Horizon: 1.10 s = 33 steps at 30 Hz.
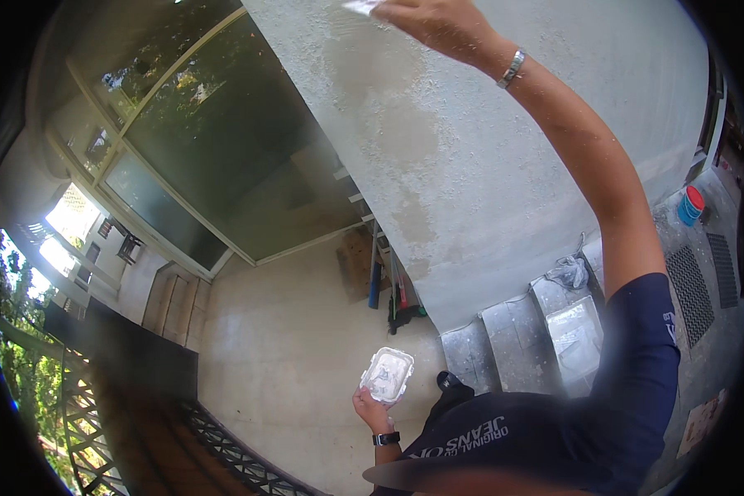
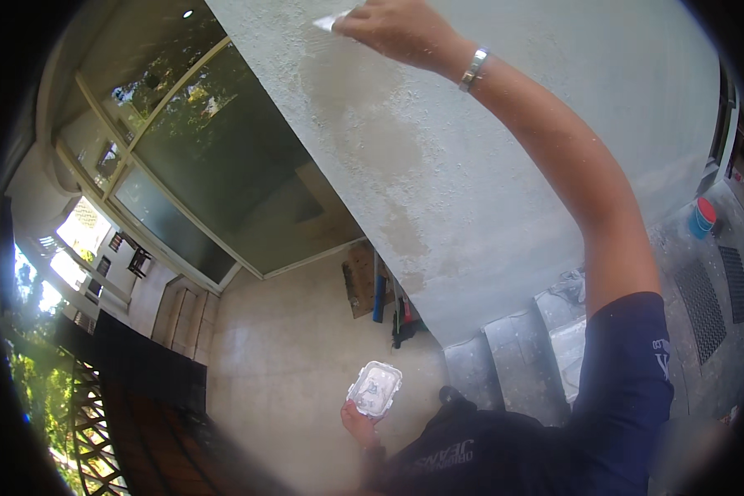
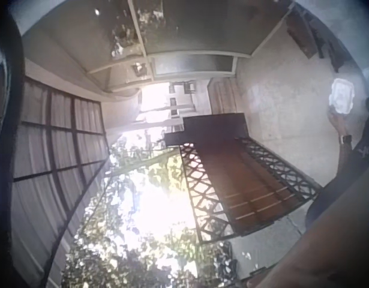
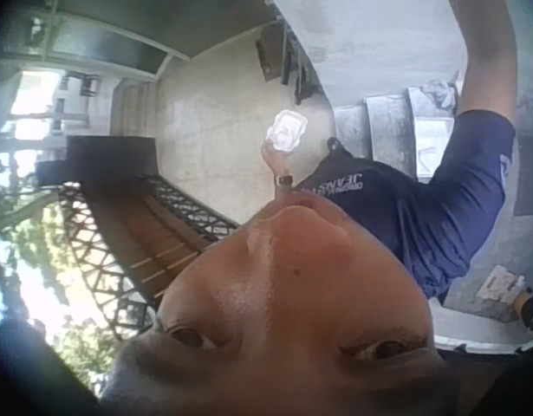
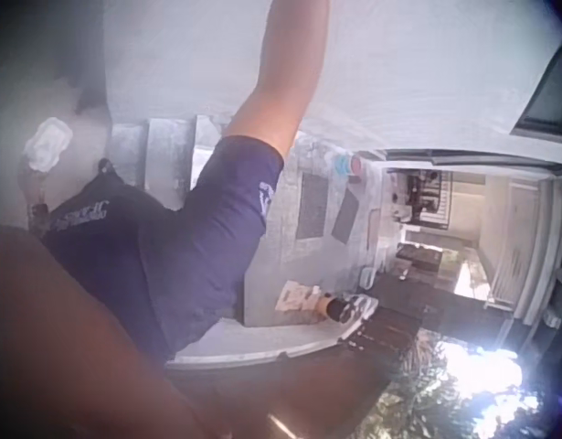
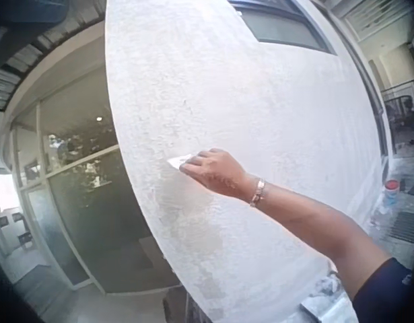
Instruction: The person applies wall filler from a plastic container to a damaged area of an exterior wall using a putty knife.
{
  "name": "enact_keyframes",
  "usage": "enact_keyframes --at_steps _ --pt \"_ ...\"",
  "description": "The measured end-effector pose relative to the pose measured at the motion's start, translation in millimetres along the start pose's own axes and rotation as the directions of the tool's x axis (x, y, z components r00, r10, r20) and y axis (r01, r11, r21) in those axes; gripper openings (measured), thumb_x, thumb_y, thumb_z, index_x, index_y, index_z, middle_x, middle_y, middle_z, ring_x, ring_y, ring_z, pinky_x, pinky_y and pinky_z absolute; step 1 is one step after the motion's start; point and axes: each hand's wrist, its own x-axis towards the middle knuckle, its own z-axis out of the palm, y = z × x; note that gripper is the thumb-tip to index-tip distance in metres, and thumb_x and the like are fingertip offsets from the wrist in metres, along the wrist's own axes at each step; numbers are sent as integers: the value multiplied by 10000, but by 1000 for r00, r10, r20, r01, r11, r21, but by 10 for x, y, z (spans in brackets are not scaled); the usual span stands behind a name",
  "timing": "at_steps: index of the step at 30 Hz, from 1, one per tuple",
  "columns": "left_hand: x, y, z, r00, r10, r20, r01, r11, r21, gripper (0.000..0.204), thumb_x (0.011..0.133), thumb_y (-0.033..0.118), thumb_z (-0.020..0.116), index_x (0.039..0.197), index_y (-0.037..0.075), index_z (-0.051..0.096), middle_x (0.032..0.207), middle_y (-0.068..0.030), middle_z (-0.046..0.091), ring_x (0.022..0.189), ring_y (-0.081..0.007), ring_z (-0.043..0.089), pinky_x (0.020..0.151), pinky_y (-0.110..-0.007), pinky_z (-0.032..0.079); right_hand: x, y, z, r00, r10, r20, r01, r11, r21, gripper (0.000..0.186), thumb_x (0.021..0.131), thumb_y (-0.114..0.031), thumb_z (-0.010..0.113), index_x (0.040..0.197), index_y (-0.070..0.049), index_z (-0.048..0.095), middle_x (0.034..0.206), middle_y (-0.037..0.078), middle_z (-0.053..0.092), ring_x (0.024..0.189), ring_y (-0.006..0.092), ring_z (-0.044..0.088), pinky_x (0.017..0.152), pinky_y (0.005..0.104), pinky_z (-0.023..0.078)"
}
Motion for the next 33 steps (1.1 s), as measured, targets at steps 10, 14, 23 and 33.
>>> enact_keyframes --at_steps 10,14,23,33 --pt "8 -86 180 997 -23 70 23 1000 2 343 968 260 486 1175 -4 414 1118 -217 566 895 -332 660 554 -479 625 -1188 -659 -223 708 -290 644 156 953 258 140 851 -106 653 988 -114 677 848 56 695 830 141 653 759 292 506" --pt "111 -192 156 998 -33 52 33 999 9 338 967 259 489 1165 -5 415 1108 -217 568 886 -332 662 542 -476 625 -1102 -849 -349 656 -181 733 -69 953 296 134 886 -137 615 995 -105 687 815 72 697 771 156 662 715 324 522" --pt "209 -362 176 998 4 59 -3 1000 -15 319 980 253 471 1163 -6 435 1096 -210 576 887 -314 664 556 -457 629 -1032 192 595 743 589 318 -663 713 228 216 935 -207 579 1076 -80 681 928 99 716 749 188 679 649 310 539" --pt "262 -475 -26 999 -42 -28 42 999 11 349 990 264 444 1205 -7 400 1163 -232 547 944 -358 647 569 -491 628 -406 -89 195 932 345 -116 -335 937 98 148 907 -178 586 887 -54 664 809 145 676 735 338 649 622 417 516"
